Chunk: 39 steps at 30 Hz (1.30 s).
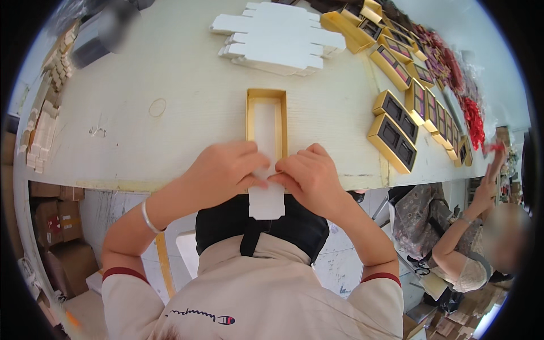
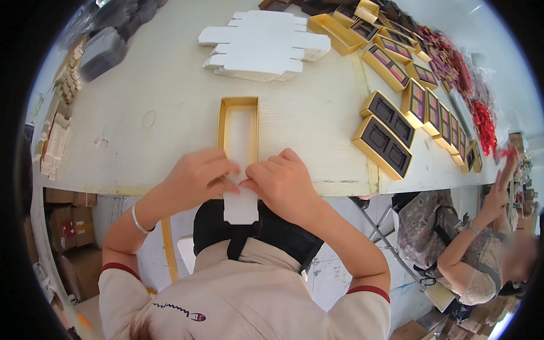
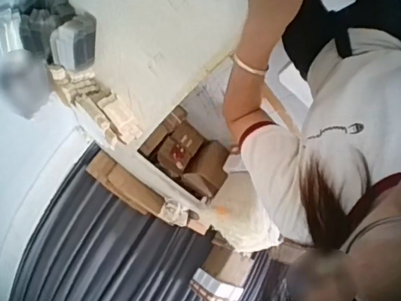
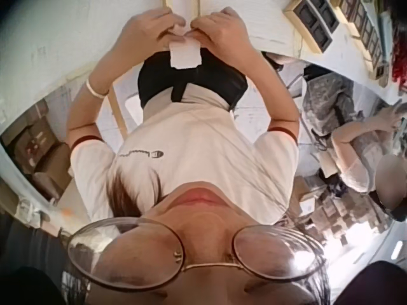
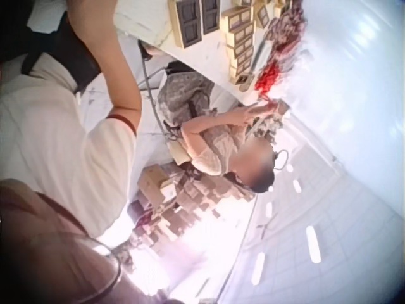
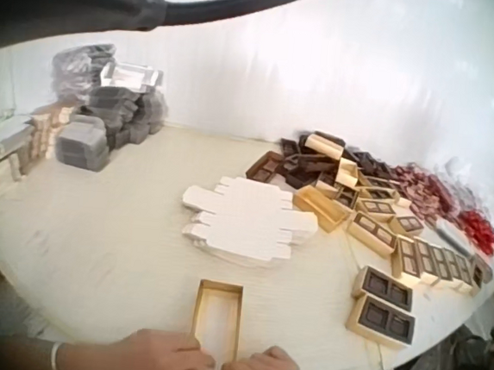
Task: The person folds flat white cardboard pieces into small rectangular boxes, then places dark rectangular inserts into each box. The person repeats this process multiple times, stacking the completed boxes on the table.
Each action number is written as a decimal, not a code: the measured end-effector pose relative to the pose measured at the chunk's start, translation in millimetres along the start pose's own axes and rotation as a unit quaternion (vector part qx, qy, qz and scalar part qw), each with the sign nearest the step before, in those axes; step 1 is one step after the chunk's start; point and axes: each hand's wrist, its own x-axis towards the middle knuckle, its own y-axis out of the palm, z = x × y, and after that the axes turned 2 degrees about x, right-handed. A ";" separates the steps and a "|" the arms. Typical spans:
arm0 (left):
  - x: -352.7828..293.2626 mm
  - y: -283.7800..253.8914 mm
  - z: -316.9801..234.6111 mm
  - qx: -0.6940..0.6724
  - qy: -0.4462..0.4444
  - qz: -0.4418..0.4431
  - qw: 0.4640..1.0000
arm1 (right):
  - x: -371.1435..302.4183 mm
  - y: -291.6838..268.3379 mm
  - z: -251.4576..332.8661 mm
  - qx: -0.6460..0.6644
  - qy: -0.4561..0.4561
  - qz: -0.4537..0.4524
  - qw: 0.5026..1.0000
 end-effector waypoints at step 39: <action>-0.3 -10.8 0.4 -0.015 -0.036 -0.071 0.997 | -2.1 -7.1 1.7 0.101 -0.038 0.003 0.994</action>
